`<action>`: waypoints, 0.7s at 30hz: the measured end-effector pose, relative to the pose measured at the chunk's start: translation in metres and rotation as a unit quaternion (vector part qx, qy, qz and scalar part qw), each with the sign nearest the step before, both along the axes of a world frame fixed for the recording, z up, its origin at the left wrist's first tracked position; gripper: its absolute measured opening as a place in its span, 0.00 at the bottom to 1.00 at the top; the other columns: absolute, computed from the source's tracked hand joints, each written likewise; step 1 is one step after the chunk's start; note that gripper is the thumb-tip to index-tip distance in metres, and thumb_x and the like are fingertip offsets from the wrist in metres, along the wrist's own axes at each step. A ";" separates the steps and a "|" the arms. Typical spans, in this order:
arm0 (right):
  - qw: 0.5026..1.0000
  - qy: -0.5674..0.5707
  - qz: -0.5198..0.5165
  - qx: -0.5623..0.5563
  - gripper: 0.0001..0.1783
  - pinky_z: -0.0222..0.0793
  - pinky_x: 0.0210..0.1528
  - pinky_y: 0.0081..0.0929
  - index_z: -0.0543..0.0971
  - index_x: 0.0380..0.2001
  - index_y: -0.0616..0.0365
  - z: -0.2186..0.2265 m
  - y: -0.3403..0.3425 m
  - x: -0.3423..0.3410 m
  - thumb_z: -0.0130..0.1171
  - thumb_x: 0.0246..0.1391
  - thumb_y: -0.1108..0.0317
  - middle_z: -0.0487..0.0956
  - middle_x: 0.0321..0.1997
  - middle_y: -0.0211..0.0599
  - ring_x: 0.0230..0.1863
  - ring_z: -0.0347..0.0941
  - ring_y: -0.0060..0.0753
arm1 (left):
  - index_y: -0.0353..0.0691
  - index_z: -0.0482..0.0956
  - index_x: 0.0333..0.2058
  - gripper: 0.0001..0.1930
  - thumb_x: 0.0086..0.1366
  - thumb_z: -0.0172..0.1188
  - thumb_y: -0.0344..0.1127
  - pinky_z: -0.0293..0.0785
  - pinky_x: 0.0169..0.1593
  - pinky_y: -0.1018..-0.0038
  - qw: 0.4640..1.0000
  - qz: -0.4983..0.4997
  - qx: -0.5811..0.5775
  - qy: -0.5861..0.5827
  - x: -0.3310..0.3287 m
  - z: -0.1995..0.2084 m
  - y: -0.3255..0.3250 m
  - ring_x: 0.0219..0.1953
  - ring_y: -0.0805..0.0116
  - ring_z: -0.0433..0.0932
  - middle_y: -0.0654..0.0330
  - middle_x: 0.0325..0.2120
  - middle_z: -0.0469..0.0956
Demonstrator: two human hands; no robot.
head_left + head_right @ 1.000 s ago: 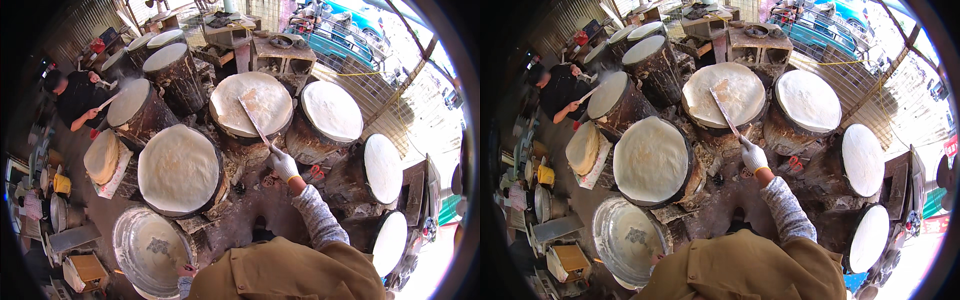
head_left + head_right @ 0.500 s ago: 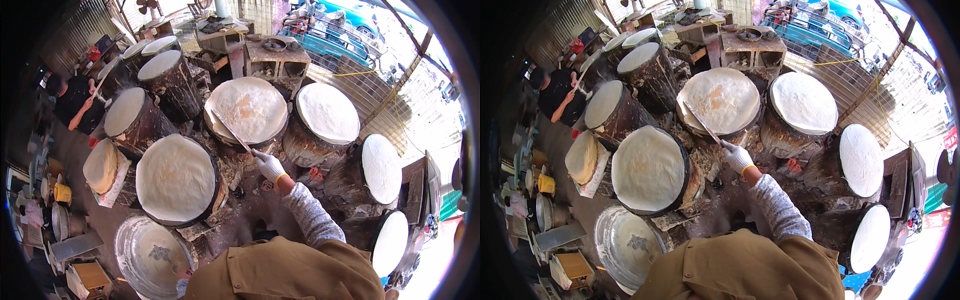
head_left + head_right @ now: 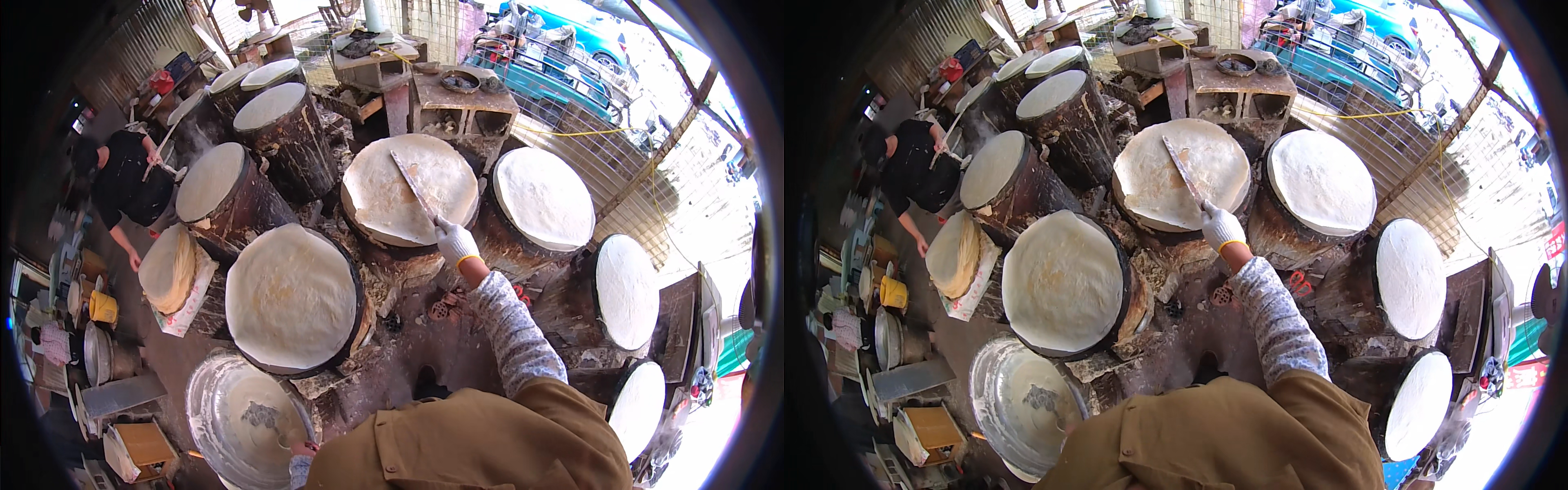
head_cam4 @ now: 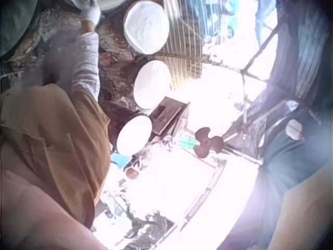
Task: The person ladles batter onto multiple hot griddles and spreads it into thin crepes using a wooden spreader. They flip the crepes, remove finished ones, and stack them while continuing to cook new batches.
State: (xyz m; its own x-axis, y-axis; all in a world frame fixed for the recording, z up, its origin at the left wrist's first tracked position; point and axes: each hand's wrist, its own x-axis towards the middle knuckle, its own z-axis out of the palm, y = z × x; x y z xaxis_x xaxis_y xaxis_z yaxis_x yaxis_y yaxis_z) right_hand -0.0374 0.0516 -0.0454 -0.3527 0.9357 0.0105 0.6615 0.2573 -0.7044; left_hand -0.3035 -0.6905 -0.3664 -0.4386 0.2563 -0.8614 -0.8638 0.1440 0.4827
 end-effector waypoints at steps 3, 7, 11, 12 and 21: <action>0.999 -0.025 0.035 -0.007 0.20 0.73 0.46 0.41 0.78 0.53 0.48 0.014 -0.014 0.006 0.50 0.61 0.59 0.80 0.40 0.57 0.42 0.79 0.55 | 0.34 0.72 0.20 0.10 0.57 0.44 0.29 0.70 0.24 0.69 0.987 -0.101 -0.069 0.102 0.008 -0.003 -0.004 0.18 0.68 0.70 0.57 0.17 0.70; 0.997 0.026 0.024 -0.071 0.20 0.73 0.40 0.36 0.78 0.54 0.48 0.042 -0.023 0.030 0.52 0.60 0.59 0.81 0.35 0.56 0.35 0.80 0.48 | 0.35 0.71 0.19 0.11 0.57 0.45 0.32 0.68 0.22 0.69 0.995 0.096 -0.015 -0.012 0.011 -0.013 0.005 0.17 0.66 0.69 0.57 0.15 0.69; 0.994 0.068 -0.007 -0.090 0.21 0.70 0.35 0.29 0.78 0.54 0.51 0.029 -0.015 0.039 0.53 0.60 0.59 0.79 0.28 0.52 0.27 0.77 0.32 | 0.36 0.70 0.18 0.12 0.57 0.44 0.34 0.67 0.19 0.68 0.984 0.168 -0.062 -0.013 0.009 0.001 0.003 0.16 0.65 0.69 0.56 0.14 0.69; 0.995 0.058 -0.002 -0.078 0.21 0.70 0.35 0.28 0.78 0.54 0.52 0.030 -0.021 0.036 0.54 0.60 0.59 0.79 0.27 0.52 0.28 0.76 0.30 | 0.37 0.70 0.18 0.13 0.57 0.44 0.34 0.67 0.19 0.68 0.978 0.195 -0.073 -0.024 0.012 0.007 0.013 0.16 0.64 0.69 0.56 0.14 0.69; 0.847 0.219 0.232 -0.425 0.23 0.58 0.17 0.15 0.72 0.55 0.67 0.127 -0.164 -0.028 0.56 0.59 0.66 0.70 0.21 0.22 0.16 0.63 0.15 | 0.38 0.68 0.15 0.14 0.58 0.43 0.36 0.64 0.15 0.67 0.905 0.398 -0.146 -0.022 0.049 0.085 0.076 0.13 0.60 0.69 0.53 0.12 0.69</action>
State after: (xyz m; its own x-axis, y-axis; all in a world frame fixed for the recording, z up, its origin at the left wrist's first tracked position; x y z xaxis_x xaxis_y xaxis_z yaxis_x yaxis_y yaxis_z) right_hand -0.0657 -0.1124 0.0812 -0.8207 0.4328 -0.3730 0.2551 -0.3066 -0.9170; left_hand -0.2541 -0.6142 -0.2813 -0.3476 -0.3675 -0.8626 -0.7671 -0.4176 0.4870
